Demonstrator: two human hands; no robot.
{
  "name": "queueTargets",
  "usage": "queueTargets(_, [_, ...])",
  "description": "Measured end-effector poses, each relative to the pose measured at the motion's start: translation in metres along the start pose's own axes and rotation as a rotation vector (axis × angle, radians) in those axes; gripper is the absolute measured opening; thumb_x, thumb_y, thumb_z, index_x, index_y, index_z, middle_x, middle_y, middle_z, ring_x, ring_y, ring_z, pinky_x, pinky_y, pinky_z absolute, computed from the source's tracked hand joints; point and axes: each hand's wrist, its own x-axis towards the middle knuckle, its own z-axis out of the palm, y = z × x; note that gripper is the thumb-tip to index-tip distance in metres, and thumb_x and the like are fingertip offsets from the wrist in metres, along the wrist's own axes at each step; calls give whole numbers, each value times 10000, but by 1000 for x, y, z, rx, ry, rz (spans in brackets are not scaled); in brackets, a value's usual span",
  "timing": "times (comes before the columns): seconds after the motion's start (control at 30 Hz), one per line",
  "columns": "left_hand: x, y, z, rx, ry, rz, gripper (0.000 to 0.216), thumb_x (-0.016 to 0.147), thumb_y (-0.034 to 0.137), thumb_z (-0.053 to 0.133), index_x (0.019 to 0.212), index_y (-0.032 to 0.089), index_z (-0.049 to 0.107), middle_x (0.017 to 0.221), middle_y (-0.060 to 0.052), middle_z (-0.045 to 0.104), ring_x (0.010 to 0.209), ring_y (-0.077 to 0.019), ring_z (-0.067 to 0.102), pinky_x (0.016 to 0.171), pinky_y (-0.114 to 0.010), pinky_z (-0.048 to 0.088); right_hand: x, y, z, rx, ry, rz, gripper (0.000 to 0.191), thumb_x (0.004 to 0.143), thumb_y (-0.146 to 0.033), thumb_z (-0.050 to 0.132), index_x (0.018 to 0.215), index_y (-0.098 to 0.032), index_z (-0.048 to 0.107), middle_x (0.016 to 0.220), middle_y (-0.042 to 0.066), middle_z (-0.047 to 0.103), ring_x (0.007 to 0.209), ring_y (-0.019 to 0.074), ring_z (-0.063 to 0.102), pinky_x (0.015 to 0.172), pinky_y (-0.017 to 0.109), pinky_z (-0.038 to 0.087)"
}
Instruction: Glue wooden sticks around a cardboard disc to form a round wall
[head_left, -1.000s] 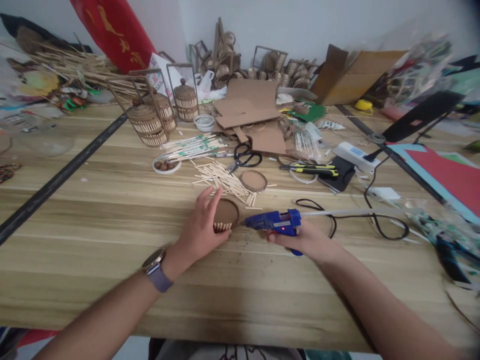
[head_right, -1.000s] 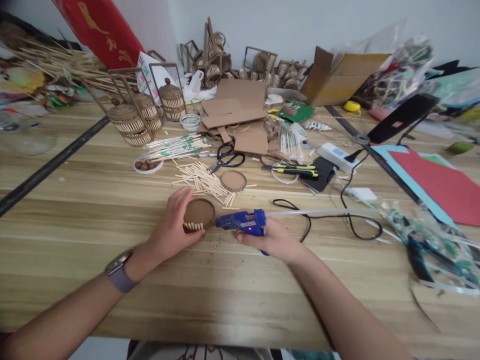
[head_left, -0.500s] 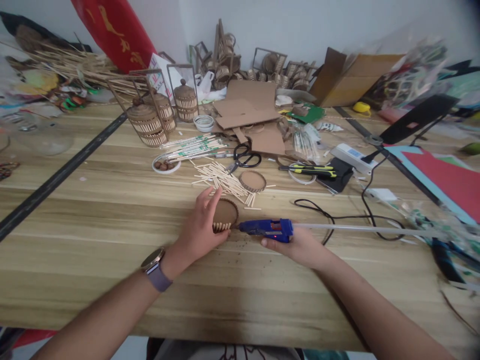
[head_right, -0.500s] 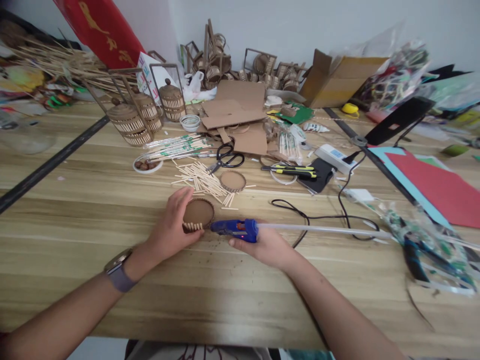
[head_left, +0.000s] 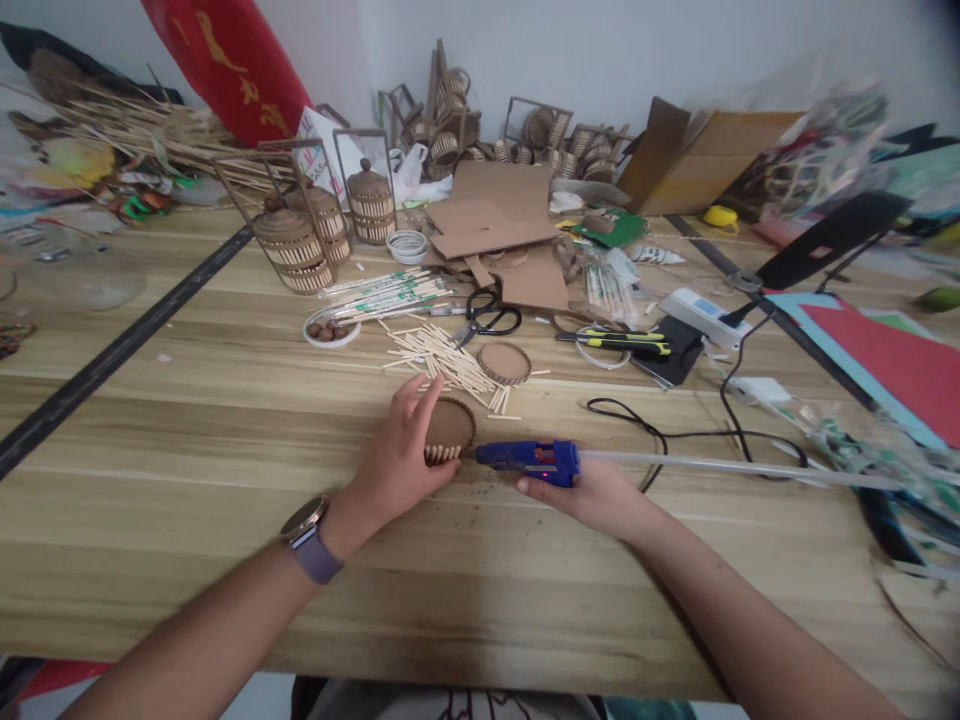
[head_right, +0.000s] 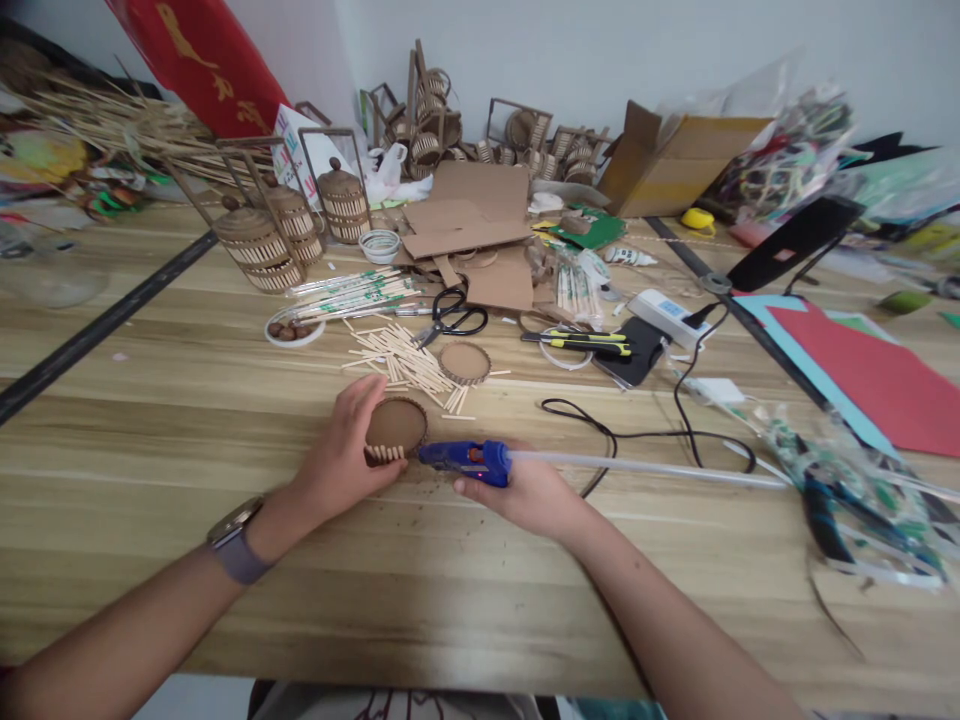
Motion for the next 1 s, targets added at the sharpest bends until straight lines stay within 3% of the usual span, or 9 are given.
queueTargets(0.3, [0, -1, 1, 12, -4, 13, 1017, 719, 180, 736, 1523, 260, 118, 1487, -188, 307, 1406, -389, 322, 1124, -611, 348, 0, 1, 2, -19, 1, 60, 379, 812, -453, 621, 1045, -169, 716, 976, 82, 776, 866, 254, 722, 776, 348, 585])
queueTargets(1.0, [0, -1, 0, 30, -5, 12, 1003, 717, 179, 726, 1517, 252, 126, 1475, -199, 315, 1396, -400, 339, 1108, -616, 364, -2, 4, 3, -67, 5, 48, 355, 835, -458, 612, 1060, -200, 707, 968, 62, 774, 853, 239, 717, 790, 341, 571])
